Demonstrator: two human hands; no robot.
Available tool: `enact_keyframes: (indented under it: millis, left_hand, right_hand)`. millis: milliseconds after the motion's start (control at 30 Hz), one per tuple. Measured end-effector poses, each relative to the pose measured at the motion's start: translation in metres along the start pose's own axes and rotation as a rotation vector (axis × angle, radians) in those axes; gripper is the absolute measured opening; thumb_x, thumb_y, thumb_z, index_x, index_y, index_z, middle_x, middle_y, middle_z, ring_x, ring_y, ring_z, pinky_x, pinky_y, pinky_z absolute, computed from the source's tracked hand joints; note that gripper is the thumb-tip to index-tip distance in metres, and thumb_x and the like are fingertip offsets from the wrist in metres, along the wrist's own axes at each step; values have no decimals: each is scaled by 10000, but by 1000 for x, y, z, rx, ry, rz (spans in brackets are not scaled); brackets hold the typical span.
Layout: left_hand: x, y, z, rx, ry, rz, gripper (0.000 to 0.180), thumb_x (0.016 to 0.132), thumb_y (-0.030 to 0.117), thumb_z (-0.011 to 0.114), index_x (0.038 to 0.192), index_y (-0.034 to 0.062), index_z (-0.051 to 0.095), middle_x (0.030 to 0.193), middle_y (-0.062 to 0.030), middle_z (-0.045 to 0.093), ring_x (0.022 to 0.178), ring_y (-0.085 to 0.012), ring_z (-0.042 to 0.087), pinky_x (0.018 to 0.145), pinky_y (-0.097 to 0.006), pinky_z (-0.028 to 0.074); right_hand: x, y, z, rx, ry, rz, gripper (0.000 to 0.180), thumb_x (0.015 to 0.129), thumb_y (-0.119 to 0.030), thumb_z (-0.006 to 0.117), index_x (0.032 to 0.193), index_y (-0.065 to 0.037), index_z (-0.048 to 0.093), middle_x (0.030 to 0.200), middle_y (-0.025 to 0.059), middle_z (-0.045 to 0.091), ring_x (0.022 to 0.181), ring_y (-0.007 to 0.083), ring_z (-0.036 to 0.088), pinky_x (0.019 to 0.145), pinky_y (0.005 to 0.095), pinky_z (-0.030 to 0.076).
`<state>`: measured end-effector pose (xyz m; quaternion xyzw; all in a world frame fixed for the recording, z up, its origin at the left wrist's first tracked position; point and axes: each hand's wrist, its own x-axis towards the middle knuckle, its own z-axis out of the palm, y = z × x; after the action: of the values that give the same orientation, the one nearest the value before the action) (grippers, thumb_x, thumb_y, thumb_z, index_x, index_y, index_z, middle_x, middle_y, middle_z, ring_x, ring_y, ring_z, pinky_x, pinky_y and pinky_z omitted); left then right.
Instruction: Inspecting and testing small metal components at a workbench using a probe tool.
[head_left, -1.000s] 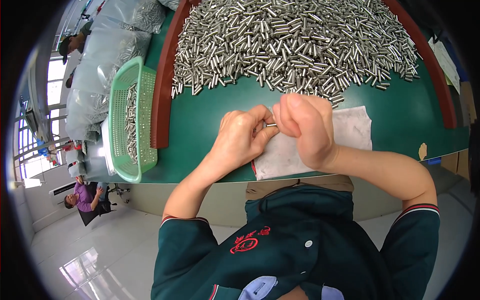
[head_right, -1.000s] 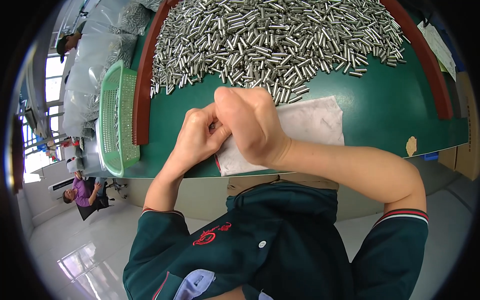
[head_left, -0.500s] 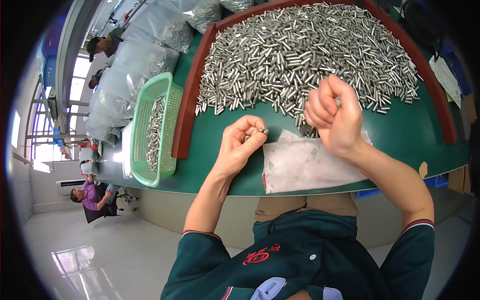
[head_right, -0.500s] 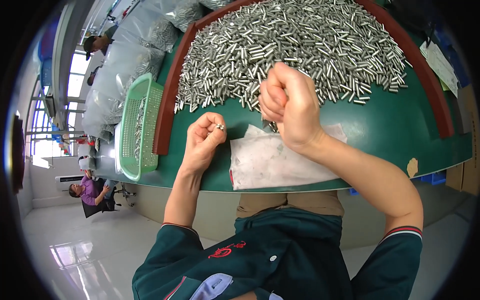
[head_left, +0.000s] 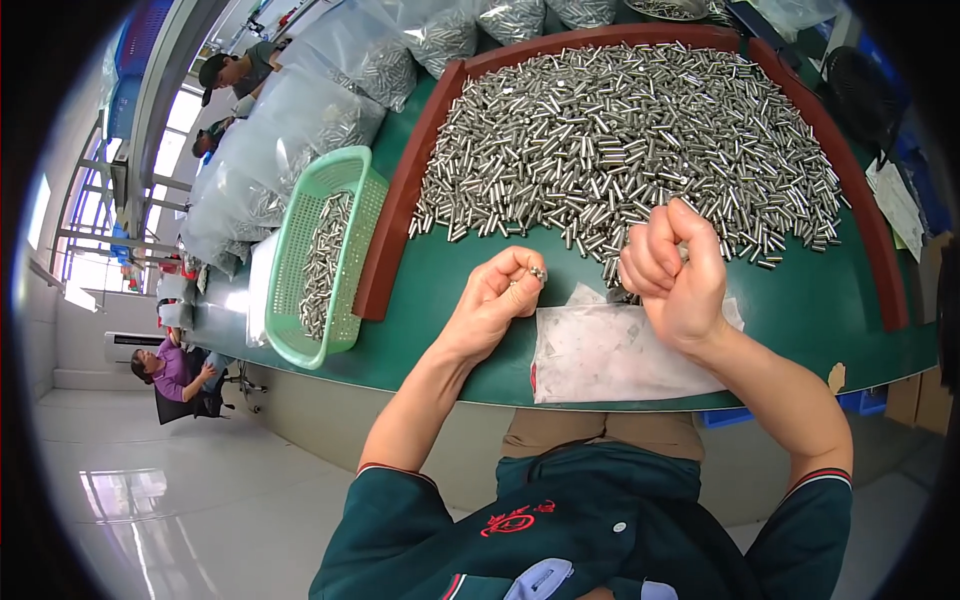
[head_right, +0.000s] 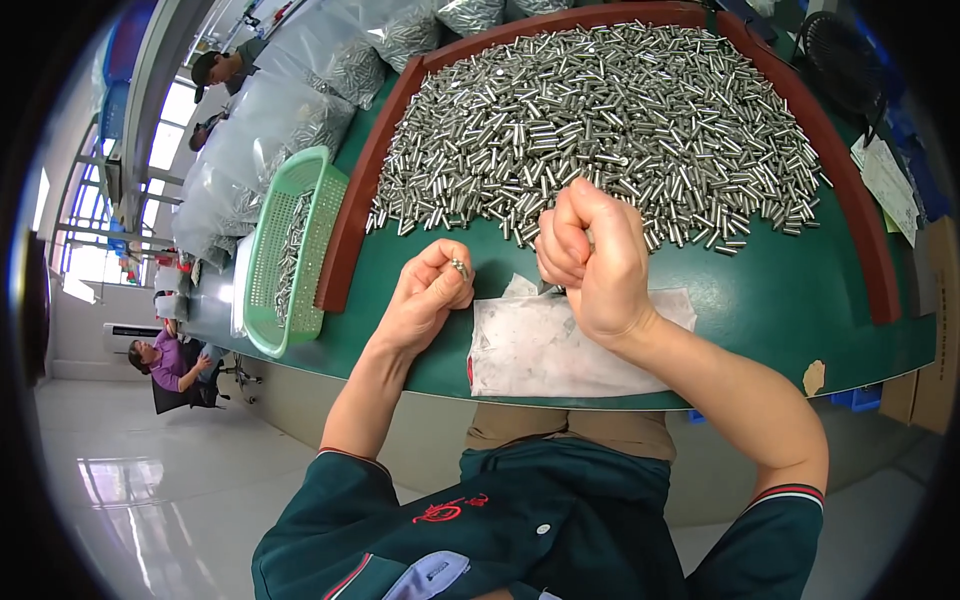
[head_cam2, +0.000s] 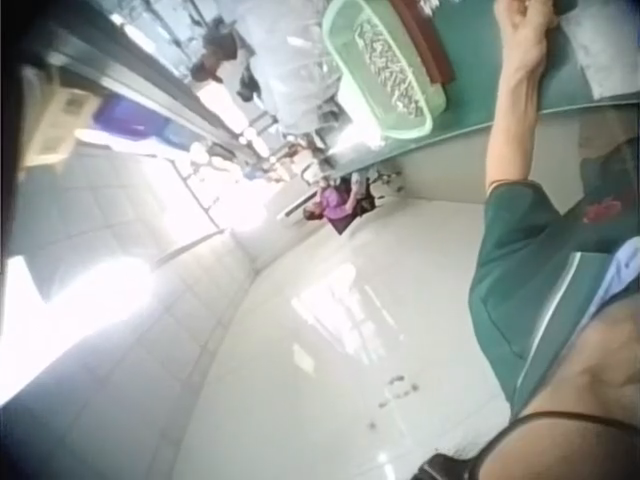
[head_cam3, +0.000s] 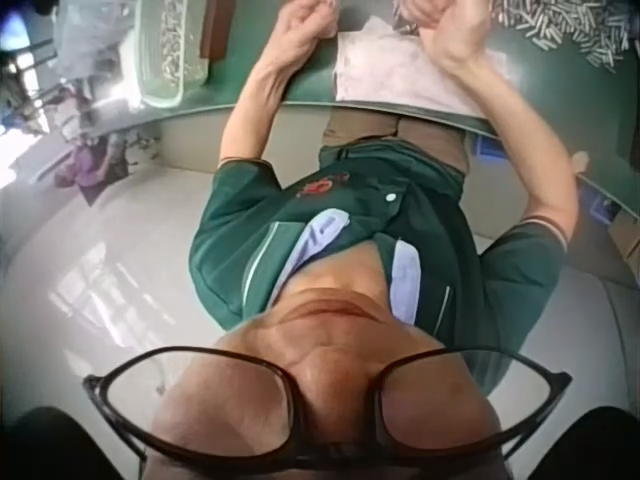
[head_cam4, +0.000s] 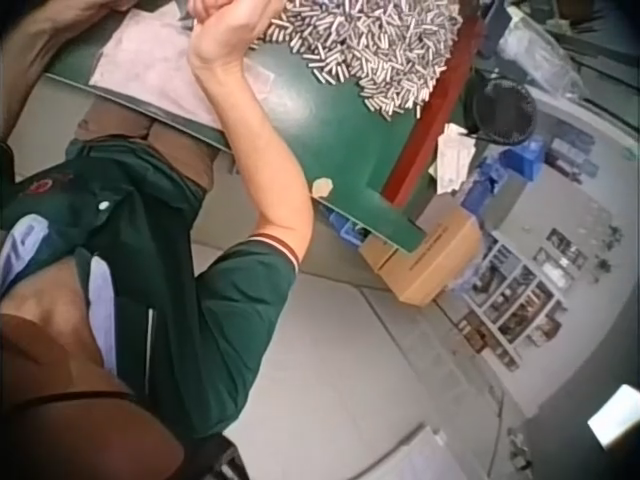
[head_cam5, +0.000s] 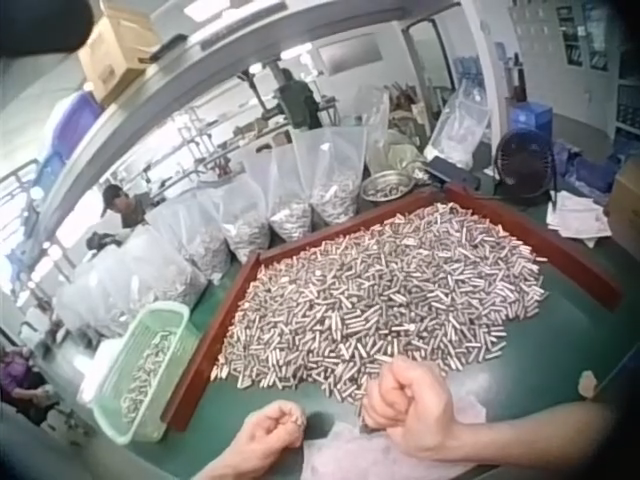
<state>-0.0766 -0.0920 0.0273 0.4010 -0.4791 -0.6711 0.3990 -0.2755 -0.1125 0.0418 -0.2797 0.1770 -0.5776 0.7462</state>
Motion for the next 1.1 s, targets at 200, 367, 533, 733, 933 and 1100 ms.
enact_keyframes:
  millis: [200, 367, 533, 733, 933, 1100]
  left_hand:
    - [-1, 4, -7, -654, -201, -56, 217, 870, 268, 463, 780, 91, 375, 686, 0, 352, 540, -54, 291, 452, -166, 262]
    - [0, 18, -6, -638, 17, -22, 275, 827, 294, 427, 837, 21, 461, 722, -90, 402, 550, -104, 342, 456, -187, 301]
    - [9, 17, -32, 114, 266, 33, 262, 862, 213, 455, 693, 22, 513, 589, 0, 435, 501, -60, 332, 449, -191, 282]
    - [23, 8, -25, 1199, 411, 299, 132, 704, 42, 626, 829, 14, 595, 508, -20, 429, 446, -59, 389, 431, -222, 340]
    - [21, 8, -17, 1047, 349, 294, 92, 721, 53, 613, 793, 2, 586, 521, -10, 459, 459, -59, 405, 435, -220, 334]
    - [10, 8, 2, 812, 215, 134, 100, 735, 65, 591, 773, -28, 590, 529, 9, 462, 491, -31, 383, 439, -197, 320]
  right_hand:
    - [-1, -2, 0, 11, 0, 1, 398, 864, -247, 313, 496, -101, 272, 410, -11, 247, 364, 72, 164, 364, 235, 155]
    - [-2, -3, 0, 7, 14, 8, 396, 861, -250, 318, 496, -103, 273, 411, -12, 243, 364, 71, 162, 363, 234, 153]
    - [-2, -3, 2, 7, 10, 19, 393, 862, -252, 314, 500, -106, 270, 413, -12, 243, 367, 70, 161, 365, 234, 151]
    - [0, -2, 2, 2, 6, 17, 394, 866, -255, 308, 503, -108, 269, 415, -13, 242, 370, 70, 155, 368, 235, 151]
    - [0, -3, -1, -13, 26, 30, 395, 865, -249, 307, 499, -106, 268, 412, -14, 241, 366, 70, 153, 368, 235, 151]
    - [1, -1, 0, -15, 29, 32, 392, 865, -241, 307, 500, -102, 270, 411, -12, 248, 364, 70, 158, 366, 236, 154]
